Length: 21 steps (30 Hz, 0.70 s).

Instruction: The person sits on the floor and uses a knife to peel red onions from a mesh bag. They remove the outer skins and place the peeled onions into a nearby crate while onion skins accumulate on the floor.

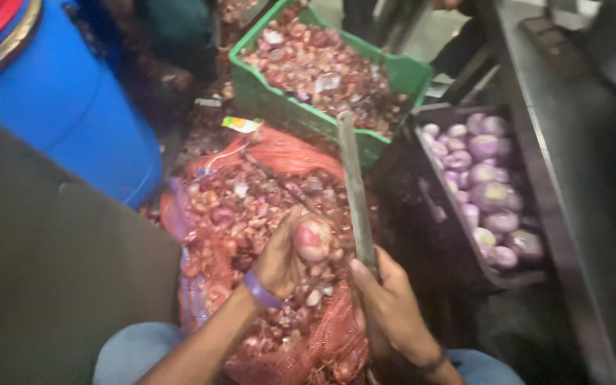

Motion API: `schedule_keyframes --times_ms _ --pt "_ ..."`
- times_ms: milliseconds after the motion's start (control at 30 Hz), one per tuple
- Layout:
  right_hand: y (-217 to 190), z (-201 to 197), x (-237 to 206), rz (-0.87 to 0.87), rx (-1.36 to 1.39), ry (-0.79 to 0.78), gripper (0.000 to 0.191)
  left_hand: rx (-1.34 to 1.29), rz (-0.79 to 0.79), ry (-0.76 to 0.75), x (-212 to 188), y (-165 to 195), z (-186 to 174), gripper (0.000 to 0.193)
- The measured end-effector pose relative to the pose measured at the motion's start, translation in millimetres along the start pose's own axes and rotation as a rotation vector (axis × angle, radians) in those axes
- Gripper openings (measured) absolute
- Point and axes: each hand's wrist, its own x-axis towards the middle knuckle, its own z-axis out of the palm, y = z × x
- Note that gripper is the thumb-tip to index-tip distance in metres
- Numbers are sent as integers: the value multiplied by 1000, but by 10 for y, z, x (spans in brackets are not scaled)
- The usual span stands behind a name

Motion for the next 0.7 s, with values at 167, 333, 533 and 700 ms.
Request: schedule_keyframes --times_ms 167,333,533,700 --pt "-3 -2 -136 143 157 -205 21 -3 -91 -82 -92 59 149 65" --pt "-32 35 -143 165 153 -245 19 29 -52 59 -133 38 240 54" --pt "-8 115 -213 194 79 -243 19 71 -21 164 -162 100 304 58" --pt "67 171 -306 266 172 -290 19 50 -4 212 -178 123 370 52"
